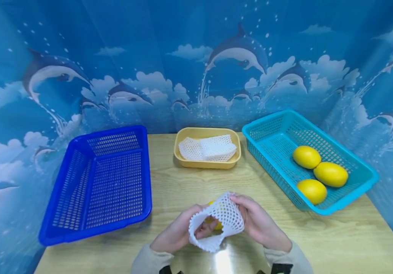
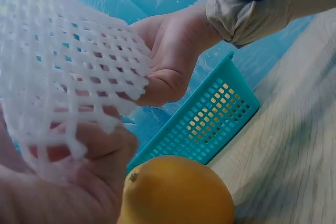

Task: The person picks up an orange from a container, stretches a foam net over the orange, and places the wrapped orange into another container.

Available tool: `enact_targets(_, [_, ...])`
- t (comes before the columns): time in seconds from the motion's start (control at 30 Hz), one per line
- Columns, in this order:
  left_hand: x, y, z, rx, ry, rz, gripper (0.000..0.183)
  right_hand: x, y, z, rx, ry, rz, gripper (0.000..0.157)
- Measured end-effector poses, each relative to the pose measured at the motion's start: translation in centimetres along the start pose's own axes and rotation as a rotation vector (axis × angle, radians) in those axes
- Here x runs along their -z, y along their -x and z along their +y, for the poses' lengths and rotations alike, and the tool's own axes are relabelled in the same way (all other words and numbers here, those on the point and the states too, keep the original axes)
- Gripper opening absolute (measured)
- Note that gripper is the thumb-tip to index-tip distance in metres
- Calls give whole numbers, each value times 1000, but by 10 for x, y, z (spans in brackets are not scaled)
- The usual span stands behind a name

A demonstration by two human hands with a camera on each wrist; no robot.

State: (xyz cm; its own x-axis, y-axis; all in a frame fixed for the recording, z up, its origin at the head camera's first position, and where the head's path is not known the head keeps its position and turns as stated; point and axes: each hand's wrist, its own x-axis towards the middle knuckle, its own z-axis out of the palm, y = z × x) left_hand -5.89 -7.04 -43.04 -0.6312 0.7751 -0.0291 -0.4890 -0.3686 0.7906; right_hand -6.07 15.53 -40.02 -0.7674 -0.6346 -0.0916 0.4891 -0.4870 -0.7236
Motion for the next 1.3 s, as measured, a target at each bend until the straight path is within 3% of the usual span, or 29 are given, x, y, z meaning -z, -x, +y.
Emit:
enact_targets(0.07, [0, 0, -1, 11, 20, 75, 20, 1, 0, -1, -14, 25, 42, 28])
enact_targets(0.23, [2, -2, -4, -69, 127, 291, 15, 6, -2, 0, -26, 67, 114, 24])
enact_targets(0.4, [6, -4, -4, -106, 229, 466, 15, 11, -6, 5, -71, 121, 296, 18])
enact_targets(0.5, [11, -5, -7, -99, 227, 539, 24, 13, -8, 9, -91, 174, 436, 37])
enact_targets(0.57, [16, -6, -11, -93, 212, 576, 43, 15, -10, 13, -95, 214, 518, 50])
enact_targets(0.63, [22, -7, -17, -83, 171, 602, 64, 19, -11, 18, -87, 257, 577, 58])
enact_targets(0.7, [30, -8, -23, -77, 122, 618, 73, 25, -14, 23, -79, 307, 604, 58])
enact_targets(0.73, [34, -9, -27, -79, 100, 625, 70, 29, -15, 26, -75, 338, 615, 57])
enact_targets(0.87, [47, -16, -37, -87, -29, 675, 27, 43, -22, 36, -42, 425, 658, 49])
enact_targets(0.93, [52, -20, -40, -95, -114, 703, 15, 50, -25, 40, -31, 456, 677, 45])
enact_targets(1.17, [54, -28, -48, -80, -427, 828, 20, 66, -35, 53, -41, 575, 688, 33])
enact_targets(1.3, [49, -30, -54, -129, -538, 835, 19, 69, -39, 57, -5, 646, 682, 24])
